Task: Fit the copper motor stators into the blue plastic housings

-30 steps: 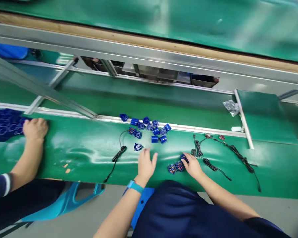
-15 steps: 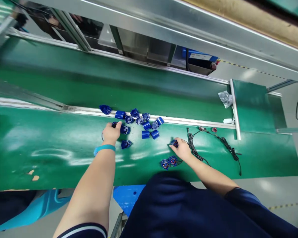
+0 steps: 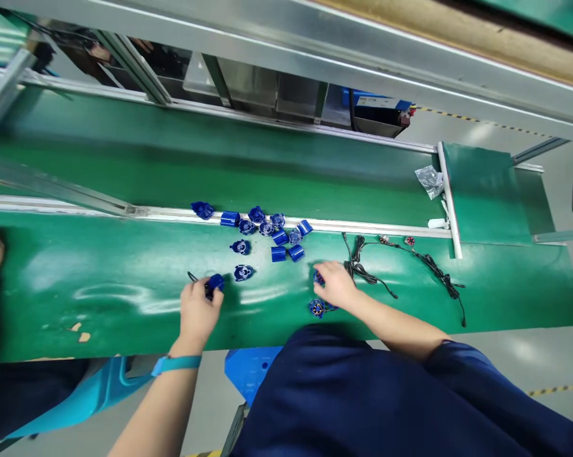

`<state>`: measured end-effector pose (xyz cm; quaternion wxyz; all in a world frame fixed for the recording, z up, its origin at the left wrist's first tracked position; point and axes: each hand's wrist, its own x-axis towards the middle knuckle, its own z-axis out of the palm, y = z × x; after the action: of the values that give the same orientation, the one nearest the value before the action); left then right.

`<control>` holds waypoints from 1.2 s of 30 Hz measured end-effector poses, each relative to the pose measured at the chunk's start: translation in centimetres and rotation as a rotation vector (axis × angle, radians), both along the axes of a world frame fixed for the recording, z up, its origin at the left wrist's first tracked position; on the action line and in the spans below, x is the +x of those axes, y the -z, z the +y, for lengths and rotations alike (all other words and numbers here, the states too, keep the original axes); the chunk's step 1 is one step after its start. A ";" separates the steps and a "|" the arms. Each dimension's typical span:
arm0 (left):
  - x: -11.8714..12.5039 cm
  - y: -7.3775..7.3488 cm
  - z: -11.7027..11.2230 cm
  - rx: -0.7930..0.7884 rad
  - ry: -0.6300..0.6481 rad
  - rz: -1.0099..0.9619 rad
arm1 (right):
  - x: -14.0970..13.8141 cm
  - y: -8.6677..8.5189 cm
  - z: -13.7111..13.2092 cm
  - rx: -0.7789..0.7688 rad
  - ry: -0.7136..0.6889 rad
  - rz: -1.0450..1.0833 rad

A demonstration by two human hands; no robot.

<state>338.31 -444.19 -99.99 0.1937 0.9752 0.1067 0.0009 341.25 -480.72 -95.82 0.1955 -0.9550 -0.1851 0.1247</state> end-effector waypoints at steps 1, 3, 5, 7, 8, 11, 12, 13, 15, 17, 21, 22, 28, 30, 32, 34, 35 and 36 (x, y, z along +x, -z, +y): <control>-1.2 0.0 -0.9 0.019 0.049 -0.045 | -0.5 1.0 1.5 -0.031 -0.075 0.055; -3.2 -0.1 -3.0 0.051 0.155 -0.094 | -1.5 2.6 4.0 -0.063 -0.195 0.135; -4.8 -0.1 -5.3 0.064 0.281 -0.074 | -2.6 3.2 5.5 -0.050 -0.256 0.158; -5.6 -0.1 -7.5 0.071 0.390 -0.007 | -3.8 2.9 5.5 -0.001 -0.243 0.127; -5.8 0.0 -8.5 0.079 0.433 0.032 | -4.4 2.6 5.0 0.029 -0.206 0.102; -5.1 0.0 -10.7 0.125 0.502 0.119 | -6.6 1.6 1.7 0.077 -0.023 0.061; -4.7 -0.1 -11.2 0.142 0.508 0.142 | -7.4 1.5 0.4 0.062 0.038 0.072; -4.2 -0.2 -11.6 0.159 0.508 0.163 | -8.1 1.4 -0.9 0.034 0.089 0.088; -3.2 -0.6 -12.1 0.188 0.489 0.193 | -9.4 1.7 -3.0 -0.025 0.144 0.109; -2.4 -1.1 -12.5 0.212 0.470 0.191 | -10.3 2.2 -4.0 -0.032 0.152 0.085; -1.6 -1.5 -13.2 0.260 0.594 0.161 | -10.3 3.3 -2.8 0.055 0.003 0.064; -1.4 -1.5 -13.4 0.276 0.645 0.168 | -10.0 3.4 -2.0 0.058 -0.067 0.087; -1.0 -0.5 -14.5 0.418 0.797 0.253 | -9.2 3.9 1.0 -0.174 -0.343 0.260; -1.5 -0.3 -14.6 0.408 0.817 0.256 | -9.7 3.9 0.0 -0.194 -0.353 0.265; -2.3 -0.1 -14.6 0.386 0.844 0.256 | -10.4 3.8 -2.2 -0.182 -0.378 0.275; -3.4 0.1 -14.4 0.372 0.868 0.248 | -11.3 3.6 -4.9 -0.170 -0.397 0.279; -3.9 0.2 -14.3 0.366 0.878 0.242 | -11.7 3.4 -6.2 -0.162 -0.389 0.266; -4.3 0.4 -14.2 0.361 0.888 0.234 | -12.3 3.3 -7.3 -0.157 -0.361 0.239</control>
<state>333.99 -458.43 -100.36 -0.0099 0.9381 -0.2999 -0.1728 328.99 -488.06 -99.16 0.1158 -0.8971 -0.3181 0.2840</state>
